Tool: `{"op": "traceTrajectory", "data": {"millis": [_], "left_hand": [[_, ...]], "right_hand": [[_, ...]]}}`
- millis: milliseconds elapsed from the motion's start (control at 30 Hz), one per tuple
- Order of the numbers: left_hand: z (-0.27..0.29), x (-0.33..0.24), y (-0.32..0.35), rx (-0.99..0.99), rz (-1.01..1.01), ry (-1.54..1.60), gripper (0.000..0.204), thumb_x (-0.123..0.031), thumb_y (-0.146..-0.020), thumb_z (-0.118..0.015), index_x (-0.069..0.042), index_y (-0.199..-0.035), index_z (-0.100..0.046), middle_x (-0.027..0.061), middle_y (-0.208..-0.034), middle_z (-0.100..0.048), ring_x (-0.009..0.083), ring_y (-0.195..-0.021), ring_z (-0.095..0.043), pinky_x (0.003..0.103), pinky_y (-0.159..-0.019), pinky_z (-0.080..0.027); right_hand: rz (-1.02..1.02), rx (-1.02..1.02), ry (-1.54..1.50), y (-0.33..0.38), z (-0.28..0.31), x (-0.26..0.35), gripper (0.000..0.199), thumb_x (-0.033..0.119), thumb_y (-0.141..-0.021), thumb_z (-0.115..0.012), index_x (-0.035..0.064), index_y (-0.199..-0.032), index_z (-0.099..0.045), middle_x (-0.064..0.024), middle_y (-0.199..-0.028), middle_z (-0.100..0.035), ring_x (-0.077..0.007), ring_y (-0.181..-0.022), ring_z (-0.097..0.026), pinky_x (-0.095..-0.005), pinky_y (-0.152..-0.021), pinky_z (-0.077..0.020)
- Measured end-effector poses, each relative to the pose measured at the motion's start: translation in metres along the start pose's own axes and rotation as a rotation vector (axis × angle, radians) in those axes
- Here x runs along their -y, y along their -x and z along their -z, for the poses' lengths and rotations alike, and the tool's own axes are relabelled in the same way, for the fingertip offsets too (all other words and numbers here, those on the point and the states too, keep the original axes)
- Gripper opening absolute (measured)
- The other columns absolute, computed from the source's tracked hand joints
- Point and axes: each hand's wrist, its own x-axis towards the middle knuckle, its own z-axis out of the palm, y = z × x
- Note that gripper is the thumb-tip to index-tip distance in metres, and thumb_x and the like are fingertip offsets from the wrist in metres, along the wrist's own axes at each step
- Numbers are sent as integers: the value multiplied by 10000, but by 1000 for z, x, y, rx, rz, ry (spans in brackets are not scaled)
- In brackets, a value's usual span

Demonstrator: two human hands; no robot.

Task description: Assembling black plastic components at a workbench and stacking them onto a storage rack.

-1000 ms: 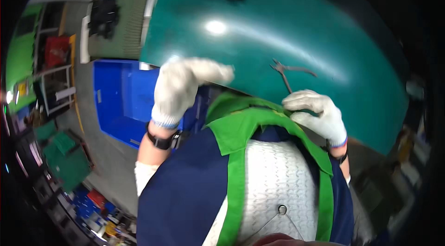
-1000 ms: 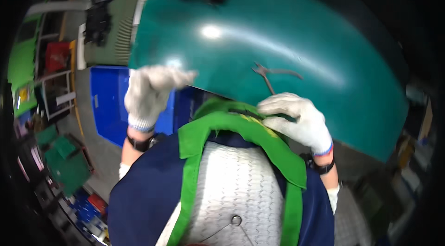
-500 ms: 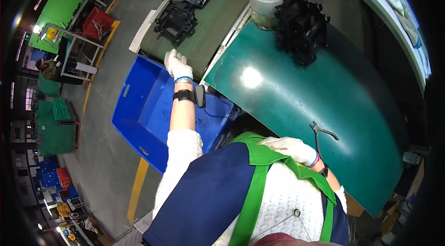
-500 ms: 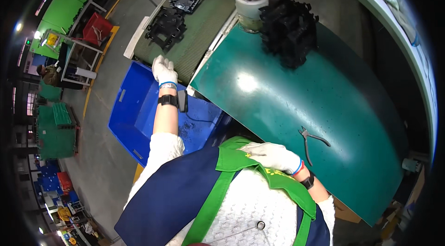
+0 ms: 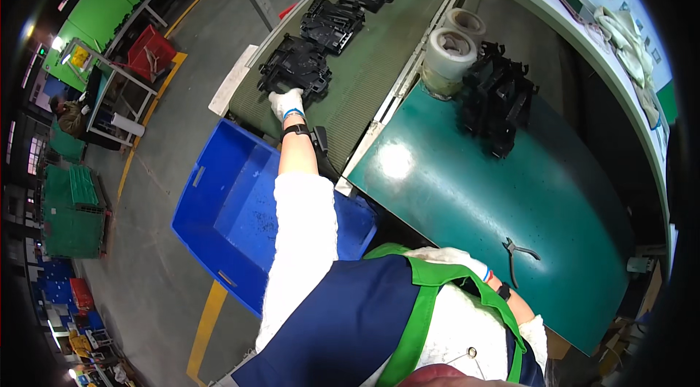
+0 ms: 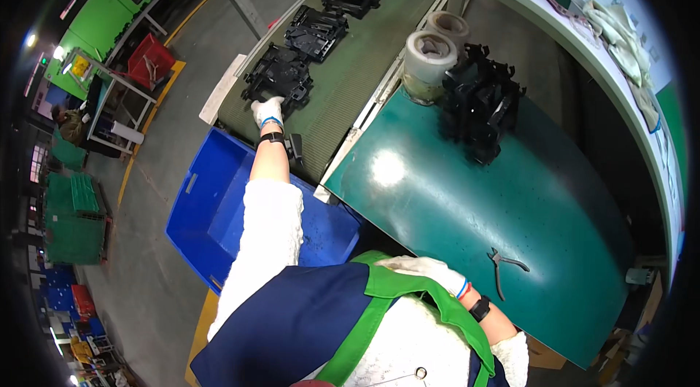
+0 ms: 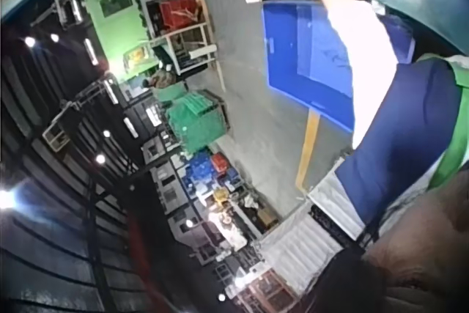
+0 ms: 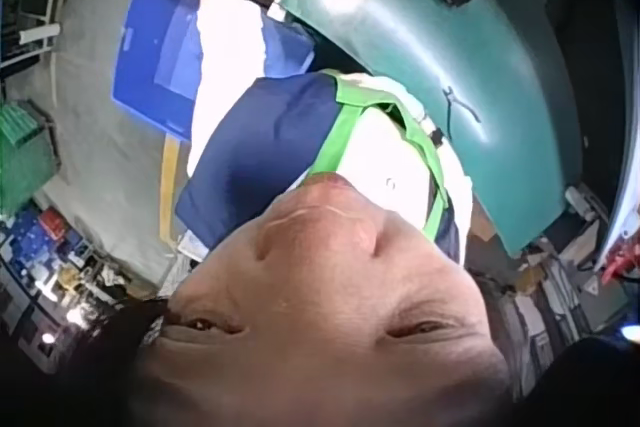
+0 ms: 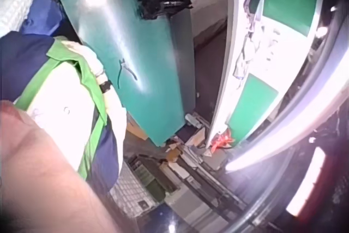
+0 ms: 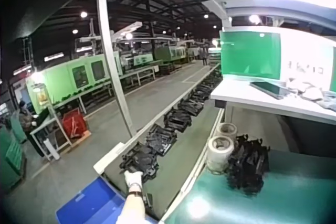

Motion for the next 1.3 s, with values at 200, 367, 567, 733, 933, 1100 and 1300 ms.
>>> {"op": "traceTrajectory", "data": {"millis": [200,367,567,733,933,1100,1300], "left_hand": [[-22,30,-32,149,75,47,721,-63,-764,-754,33,-1430,-493,267,-1302,-655,380,-1171,-668,422,-993,-544],[-38,47,-18,63,202,833,525,-15,-809,-695,-22,-1323,-590,198,-1169,-713,324,-996,-703,444,-886,-579],[-45,9,-54,182,-96,601,511,-270,-928,-657,-50,-1384,-588,159,-1327,-643,313,-1154,-650,492,-930,-568],[-50,-51,-32,144,361,1075,567,-490,-955,-583,-59,-1319,-640,117,-1368,-628,316,-1178,-636,534,-831,-594],[-14,-39,-28,-39,269,856,444,-499,-937,-602,-126,-1157,-704,56,-1117,-708,257,-973,-680,456,-639,-566],[67,16,13,343,292,967,318,-474,-935,-621,-169,-975,-698,4,-848,-693,173,-762,-668,356,-549,-505],[91,22,152,801,252,758,175,-270,-1003,-578,-147,-962,-695,6,-834,-679,170,-772,-693,363,-592,-565]], "right_hand": [[-149,-156,-177,3,1,50,529,416,-1099,-487,54,-1472,-586,-131,-1516,-569,-268,-1359,-564,-337,-1173,-404],[-141,-324,-283,5,-4,21,534,419,-1086,-504,45,-1454,-604,-136,-1500,-585,-276,-1355,-570,-348,-1171,-410],[-152,-343,-293,-3,-7,26,540,425,-1084,-508,28,-1435,-614,-134,-1490,-599,-270,-1359,-572,-350,-1175,-408],[-239,-292,-266,-11,-1,32,513,394,-1065,-567,24,-1415,-627,-136,-1475,-609,-246,-1364,-568,-336,-1169,-412],[-245,-464,-390,17,4,44,433,286,-1038,-638,9,-1371,-653,-137,-1352,-682,-225,-1251,-639,-329,-1106,-475],[-383,-1210,-13,112,10,8,560,256,-885,-800,36,-1373,-639,-156,-1327,-681,-270,-1232,-644,-397,-1098,-489],[-917,-1063,881,165,24,-7,825,321,-741,-887,131,-1472,-557,-207,-1530,-488,-380,-1396,-483,-474,-1165,-419]]}}
